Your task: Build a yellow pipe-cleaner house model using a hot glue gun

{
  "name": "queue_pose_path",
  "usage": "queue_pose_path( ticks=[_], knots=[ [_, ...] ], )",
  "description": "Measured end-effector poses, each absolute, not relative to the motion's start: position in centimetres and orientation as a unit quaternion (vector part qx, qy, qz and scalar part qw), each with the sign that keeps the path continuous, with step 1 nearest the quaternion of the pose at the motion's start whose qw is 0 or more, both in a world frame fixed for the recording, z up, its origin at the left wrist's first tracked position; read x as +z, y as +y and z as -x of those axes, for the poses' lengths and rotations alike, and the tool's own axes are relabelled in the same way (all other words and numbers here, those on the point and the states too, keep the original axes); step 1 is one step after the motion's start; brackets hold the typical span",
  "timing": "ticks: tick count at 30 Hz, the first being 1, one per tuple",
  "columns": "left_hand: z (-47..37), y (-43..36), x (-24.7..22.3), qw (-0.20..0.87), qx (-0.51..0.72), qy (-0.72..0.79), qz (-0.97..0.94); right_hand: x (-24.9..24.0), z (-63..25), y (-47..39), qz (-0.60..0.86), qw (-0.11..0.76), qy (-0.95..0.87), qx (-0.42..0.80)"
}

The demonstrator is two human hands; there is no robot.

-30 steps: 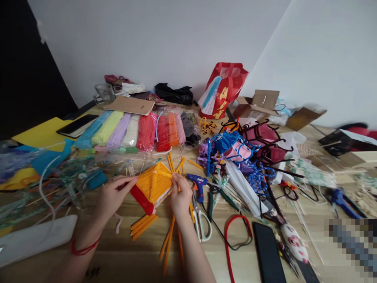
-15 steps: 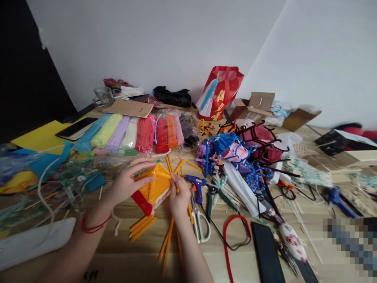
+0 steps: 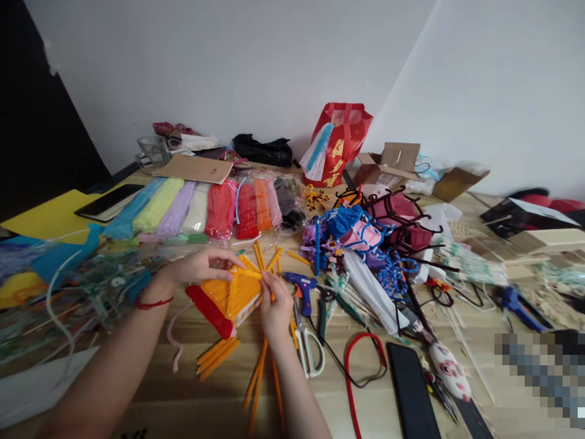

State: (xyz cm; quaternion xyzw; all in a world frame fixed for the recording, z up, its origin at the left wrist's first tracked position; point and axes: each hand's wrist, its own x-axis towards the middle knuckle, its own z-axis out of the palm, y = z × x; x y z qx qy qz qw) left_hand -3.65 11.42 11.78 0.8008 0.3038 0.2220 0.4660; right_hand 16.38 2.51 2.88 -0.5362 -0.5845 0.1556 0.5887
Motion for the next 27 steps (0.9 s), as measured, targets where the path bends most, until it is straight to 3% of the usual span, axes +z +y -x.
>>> queue_pose_path(
  ticks=[18, 27],
  knots=[
    [3.19, 11.20, 10.87, 0.455, 0.269, 0.323, -0.785, 2.99, -16.41, 2.44, 0.548, 0.581, -0.578, 0.166],
    [3.15, 10.96, 11.35, 0.461, 0.261, 0.341, -0.776, 2.94, -16.71, 2.29, 0.548, 0.596, -0.516, 0.279]
  ],
)
